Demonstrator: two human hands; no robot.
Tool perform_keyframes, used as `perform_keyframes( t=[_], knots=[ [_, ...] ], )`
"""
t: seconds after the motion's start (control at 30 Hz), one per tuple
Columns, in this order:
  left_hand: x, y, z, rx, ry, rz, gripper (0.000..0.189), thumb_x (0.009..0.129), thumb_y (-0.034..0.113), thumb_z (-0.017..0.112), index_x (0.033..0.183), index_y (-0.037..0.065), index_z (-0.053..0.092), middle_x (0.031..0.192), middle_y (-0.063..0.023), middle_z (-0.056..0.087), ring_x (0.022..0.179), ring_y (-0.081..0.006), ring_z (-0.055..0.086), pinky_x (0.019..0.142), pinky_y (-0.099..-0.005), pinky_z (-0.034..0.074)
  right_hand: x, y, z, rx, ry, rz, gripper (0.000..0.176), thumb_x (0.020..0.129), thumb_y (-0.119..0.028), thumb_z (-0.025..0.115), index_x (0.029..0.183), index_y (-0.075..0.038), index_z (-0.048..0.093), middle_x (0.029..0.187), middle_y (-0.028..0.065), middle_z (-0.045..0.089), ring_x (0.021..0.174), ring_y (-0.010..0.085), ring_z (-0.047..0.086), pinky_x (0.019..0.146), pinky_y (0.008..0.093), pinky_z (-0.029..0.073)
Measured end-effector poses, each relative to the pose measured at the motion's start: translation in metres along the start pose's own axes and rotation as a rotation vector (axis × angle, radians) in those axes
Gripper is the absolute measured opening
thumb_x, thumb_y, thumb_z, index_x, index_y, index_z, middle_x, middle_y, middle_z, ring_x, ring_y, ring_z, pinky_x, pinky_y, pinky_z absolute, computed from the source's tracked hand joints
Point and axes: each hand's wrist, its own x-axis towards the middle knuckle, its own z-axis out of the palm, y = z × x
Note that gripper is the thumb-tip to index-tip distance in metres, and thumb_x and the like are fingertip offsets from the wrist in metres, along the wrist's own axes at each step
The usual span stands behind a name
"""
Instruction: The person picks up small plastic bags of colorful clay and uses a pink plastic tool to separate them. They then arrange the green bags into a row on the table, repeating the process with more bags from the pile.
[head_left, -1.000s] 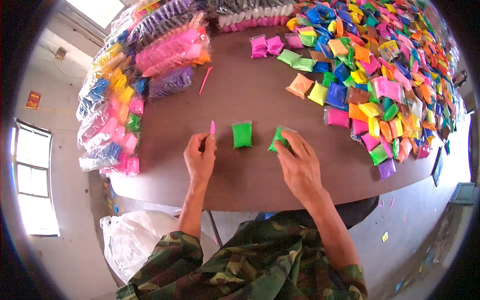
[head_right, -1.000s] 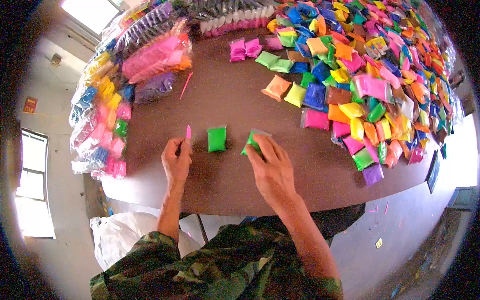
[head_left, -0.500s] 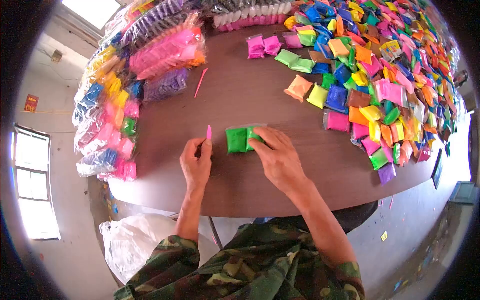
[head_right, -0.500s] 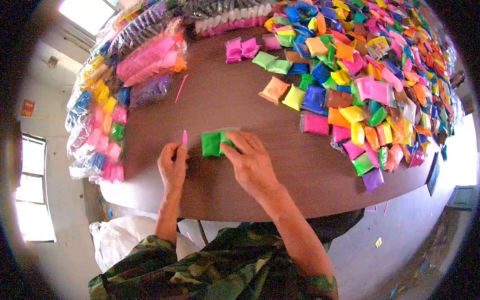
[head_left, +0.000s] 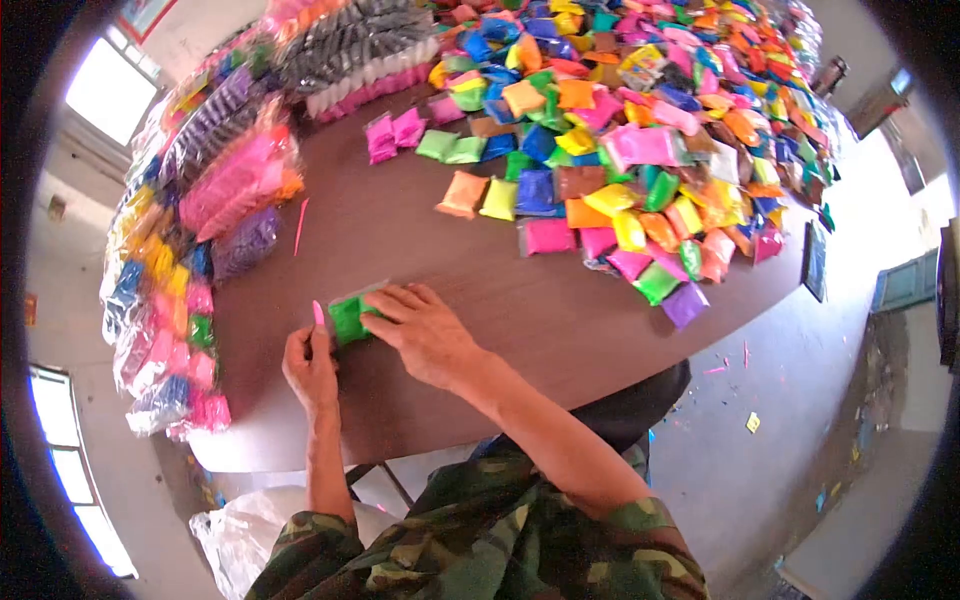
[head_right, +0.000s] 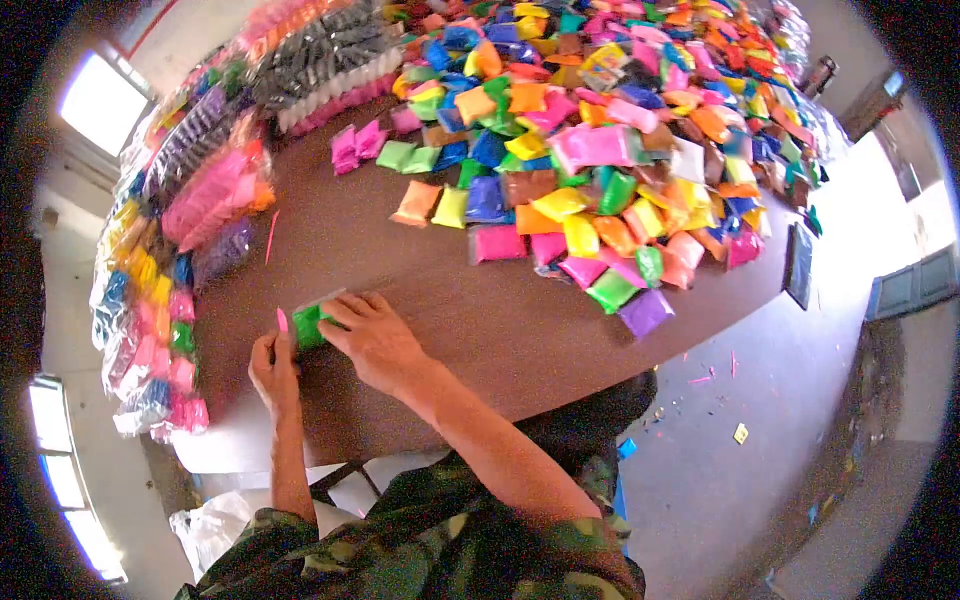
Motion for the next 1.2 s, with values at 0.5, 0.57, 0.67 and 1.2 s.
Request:
perform_keyframes(
  t=[0.5, 0.57, 0.67, 1.2],
  knots=[
    [0.003, -0.015, -0.005, -0.227, 0.011, -0.17, 0.026, 0.108, 0.03, 0.073, 0.105, 0.005, 0.07, 0.076, 0.0006, 0.061, 0.058, -0.0049, 0.05, 0.05, -0.024, 0.036, -0.125, 0.012, -0.156, -0.449, 0.573, 0.333, 0.037, 0.086, -0.013, 0.084, 0.122, -0.012, 0.076, 0.128, 0.009, 0.073, 0.128, 0.0312, 0.065, 0.104, 0.0509, 0.049],
    [0.002, -0.012, -0.004, -0.216, -0.015, -0.159, 0.025, 0.108, 0.03, 0.073, 0.105, 0.005, 0.07, 0.076, 0.0006, 0.061, 0.058, -0.0048, 0.05, 0.05, -0.0238, 0.036, -0.148, 0.027, -0.194, -0.639, 0.705, 0.49, 0.038, 0.086, -0.014, 0.086, 0.123, -0.011, 0.077, 0.128, 0.009, 0.074, 0.124, 0.0333, 0.067, 0.103, 0.0501, 0.05],
    [0.004, -0.012, -0.003, -0.196, -0.024, -0.147, 0.024, 0.109, 0.029, 0.073, 0.106, 0.005, 0.07, 0.076, 0.0007, 0.061, 0.058, -0.0045, 0.049, 0.05, -0.0235, 0.036, -0.156, 0.05, -0.226, -0.789, 0.763, 0.642, 0.038, 0.087, -0.016, 0.087, 0.123, -0.009, 0.077, 0.129, 0.0095, 0.076, 0.119, 0.0345, 0.071, 0.104, 0.0494, 0.051],
    [0.006, -0.02, -0.003, -0.141, -0.017, -0.151, 0.021, 0.109, 0.024, 0.071, 0.106, 0.004, 0.071, 0.077, 0.0, 0.063, 0.058, -0.0045, 0.051, 0.049, -0.0231, 0.037, -0.139, -0.003, -0.149, 0.373, 0.248, 0.688, 0.021, 0.098, -0.015, 0.079, 0.118, -0.012, 0.084, 0.113, 0.0171, 0.081, 0.084, 0.0329, 0.081, 0.071, 0.0388, 0.062]
  ],
)
